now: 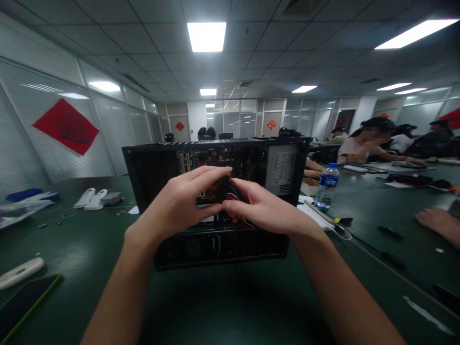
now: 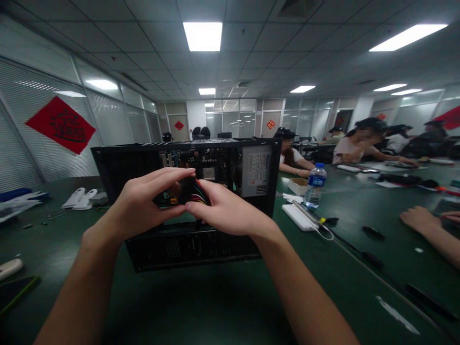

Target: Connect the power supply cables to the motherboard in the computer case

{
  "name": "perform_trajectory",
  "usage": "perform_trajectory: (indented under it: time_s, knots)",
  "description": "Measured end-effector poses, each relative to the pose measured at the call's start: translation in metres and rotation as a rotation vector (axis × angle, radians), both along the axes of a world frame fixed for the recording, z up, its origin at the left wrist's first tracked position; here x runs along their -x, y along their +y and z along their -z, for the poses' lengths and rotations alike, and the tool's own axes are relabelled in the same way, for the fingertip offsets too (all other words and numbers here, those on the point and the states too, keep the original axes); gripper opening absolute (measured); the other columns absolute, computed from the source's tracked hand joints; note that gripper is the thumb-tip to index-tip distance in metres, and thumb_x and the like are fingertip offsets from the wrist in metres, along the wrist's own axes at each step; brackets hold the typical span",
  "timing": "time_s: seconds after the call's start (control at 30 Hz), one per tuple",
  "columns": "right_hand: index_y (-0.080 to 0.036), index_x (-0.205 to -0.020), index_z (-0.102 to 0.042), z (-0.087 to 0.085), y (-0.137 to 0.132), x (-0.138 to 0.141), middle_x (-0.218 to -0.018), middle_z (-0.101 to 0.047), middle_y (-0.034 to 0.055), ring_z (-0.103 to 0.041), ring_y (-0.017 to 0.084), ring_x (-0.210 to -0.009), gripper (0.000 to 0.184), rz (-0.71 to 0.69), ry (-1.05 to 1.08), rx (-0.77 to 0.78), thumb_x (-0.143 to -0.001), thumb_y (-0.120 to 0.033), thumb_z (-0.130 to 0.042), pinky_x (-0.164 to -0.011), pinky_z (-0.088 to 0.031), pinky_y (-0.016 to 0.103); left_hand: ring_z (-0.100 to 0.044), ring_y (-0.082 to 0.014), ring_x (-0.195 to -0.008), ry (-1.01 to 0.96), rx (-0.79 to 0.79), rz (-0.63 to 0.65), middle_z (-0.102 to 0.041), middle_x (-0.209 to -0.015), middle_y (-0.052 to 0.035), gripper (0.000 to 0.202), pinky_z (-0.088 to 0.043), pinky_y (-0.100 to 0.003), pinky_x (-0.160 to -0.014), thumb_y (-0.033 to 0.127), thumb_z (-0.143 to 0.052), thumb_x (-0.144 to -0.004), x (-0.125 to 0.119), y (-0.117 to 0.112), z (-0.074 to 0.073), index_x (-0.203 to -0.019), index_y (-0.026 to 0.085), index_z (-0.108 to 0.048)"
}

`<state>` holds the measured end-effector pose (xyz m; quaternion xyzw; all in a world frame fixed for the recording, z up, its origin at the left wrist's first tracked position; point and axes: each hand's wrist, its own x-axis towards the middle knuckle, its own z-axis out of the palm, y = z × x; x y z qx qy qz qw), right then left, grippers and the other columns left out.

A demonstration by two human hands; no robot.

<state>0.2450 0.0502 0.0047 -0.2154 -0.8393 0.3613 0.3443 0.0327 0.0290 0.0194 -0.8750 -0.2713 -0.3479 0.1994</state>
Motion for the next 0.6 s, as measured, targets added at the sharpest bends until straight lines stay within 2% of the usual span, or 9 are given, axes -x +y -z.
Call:
perform_trajectory:
  time_s: [0.1, 0.33, 0.6]
  knots:
    - [-0.017, -0.098, -0.056, -0.0003, -0.004, -0.0011, -0.076, -0.056, -0.0021, -0.052, 0.012, -0.068, 0.014, -0.044, 0.008, 0.05, -0.092, -0.03, -0.056, -0.061, -0.042, 0.025, -0.068, -0.0217, -0.105, -0.015, -0.02, 0.026, -0.068, -0.122, -0.0108, 0.057, -0.056, -0.031, -0.092, 0.026, -0.075, -0.082, 0.0005, 0.0002, 0.0001, -0.135, 0.018, -0.057]
    - [-0.017, -0.096, -0.056, 0.0006, -0.0035, -0.0027, -0.079, -0.055, -0.0016, -0.052, 0.012, -0.07, 0.011, -0.075, 0.011, 0.042, -0.089, -0.025, -0.056, -0.061, -0.041, 0.024, -0.069, -0.0207, -0.1, -0.011, 0.035, 0.07, -0.071, -0.114, -0.0093, 0.052, -0.055, -0.028, -0.088, 0.028, -0.078, -0.078, -0.0016, -0.0022, -0.0022, -0.126, 0.017, -0.061]
    - [-0.017, -0.094, -0.055, 0.0011, -0.0033, -0.0008, -0.075, -0.055, -0.0021, -0.051, 0.012, -0.067, 0.011, -0.027, -0.004, 0.031, -0.089, -0.026, -0.055, -0.06, -0.04, 0.024, -0.069, -0.0215, -0.101, -0.016, 0.048, 0.043, -0.071, -0.115, -0.0099, 0.05, -0.055, -0.029, -0.088, 0.031, -0.076, -0.08, -0.002, -0.0025, -0.0018, -0.125, 0.017, -0.061]
